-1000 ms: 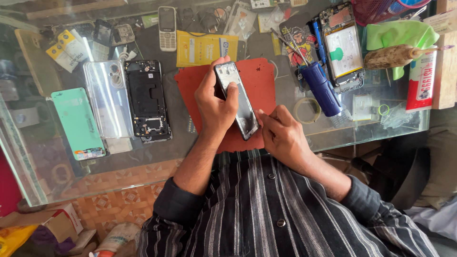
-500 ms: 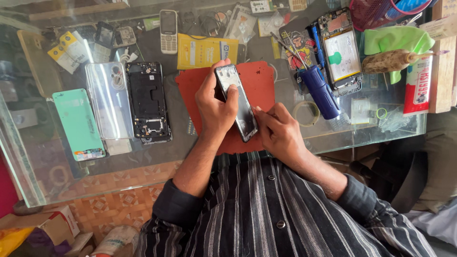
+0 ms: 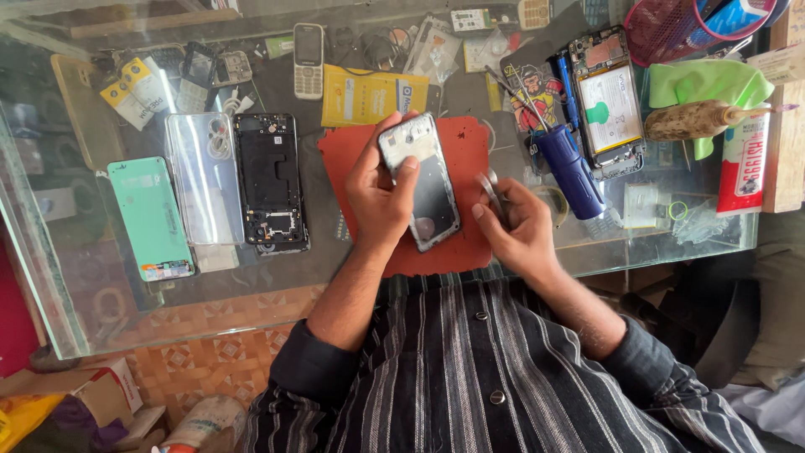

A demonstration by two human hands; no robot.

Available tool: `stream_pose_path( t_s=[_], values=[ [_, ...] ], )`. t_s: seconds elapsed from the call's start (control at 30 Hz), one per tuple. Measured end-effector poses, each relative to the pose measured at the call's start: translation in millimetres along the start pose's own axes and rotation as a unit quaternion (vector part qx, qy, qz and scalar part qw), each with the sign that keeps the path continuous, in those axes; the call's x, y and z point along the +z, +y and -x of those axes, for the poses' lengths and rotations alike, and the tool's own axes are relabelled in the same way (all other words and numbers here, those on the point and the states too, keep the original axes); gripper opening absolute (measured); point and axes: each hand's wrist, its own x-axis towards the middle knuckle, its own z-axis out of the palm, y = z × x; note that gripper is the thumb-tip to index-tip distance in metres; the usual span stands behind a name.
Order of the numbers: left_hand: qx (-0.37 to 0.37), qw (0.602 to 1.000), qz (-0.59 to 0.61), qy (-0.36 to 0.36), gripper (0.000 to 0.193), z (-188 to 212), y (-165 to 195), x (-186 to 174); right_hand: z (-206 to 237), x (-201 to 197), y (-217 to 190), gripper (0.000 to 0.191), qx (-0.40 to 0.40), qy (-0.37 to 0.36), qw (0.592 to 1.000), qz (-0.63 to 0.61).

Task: The person holds a disassembled smartphone frame on a red mat and works around its edges, using a screwdriver and tweezers to pry and scrape material from the frame. They reposition the phone repeatedly and set it down on the mat while continuing to work on it by hand.

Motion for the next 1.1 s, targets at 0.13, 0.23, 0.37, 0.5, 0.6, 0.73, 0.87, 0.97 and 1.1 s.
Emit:
stream_pose_path(
  t_s=[0.13,0.23,0.37,0.5,0.6,0.73,0.87,0.97,1.1],
  values=[
    [-0.065,0.992,0.102,0.045,0.05,-2,-9,2,-4,-4,7,0.032,0.048,-0.042,0.997,-0.049],
    [-0.107,0.981,0.141,0.081,0.049,-5,-17,3,-2,-3,10,0.03,0.039,-0.036,0.998,-0.042],
    [-0.111,0.979,0.137,0.104,0.047,-5,-23,7,1,-1,8,0.025,0.013,-0.025,0.999,-0.034],
    [-0.117,0.981,0.118,0.1,0.046,-5,-23,9,0,0,4,0.02,-0.035,-0.025,0.999,0.013],
    [-0.107,0.985,0.098,0.098,0.045,-6,-22,11,0,2,2,0.017,-0.048,-0.024,0.998,0.024],
    [-0.09,0.988,0.085,0.093,0.043,-6,-25,12,-2,2,2,0.01,-0.064,-0.028,0.993,0.092],
    [-0.083,0.991,0.064,0.083,0.042,-5,-28,11,-6,1,4,0.007,-0.085,-0.029,0.989,0.114],
    [-0.078,0.992,0.057,0.085,0.042,-6,-27,12,-9,1,8,0.008,-0.078,-0.032,0.99,0.115],
    [-0.088,0.991,0.082,0.056,0.047,-11,-16,19,-11,1,17,0.011,-0.019,-0.012,1.0,0.022]
  ],
)
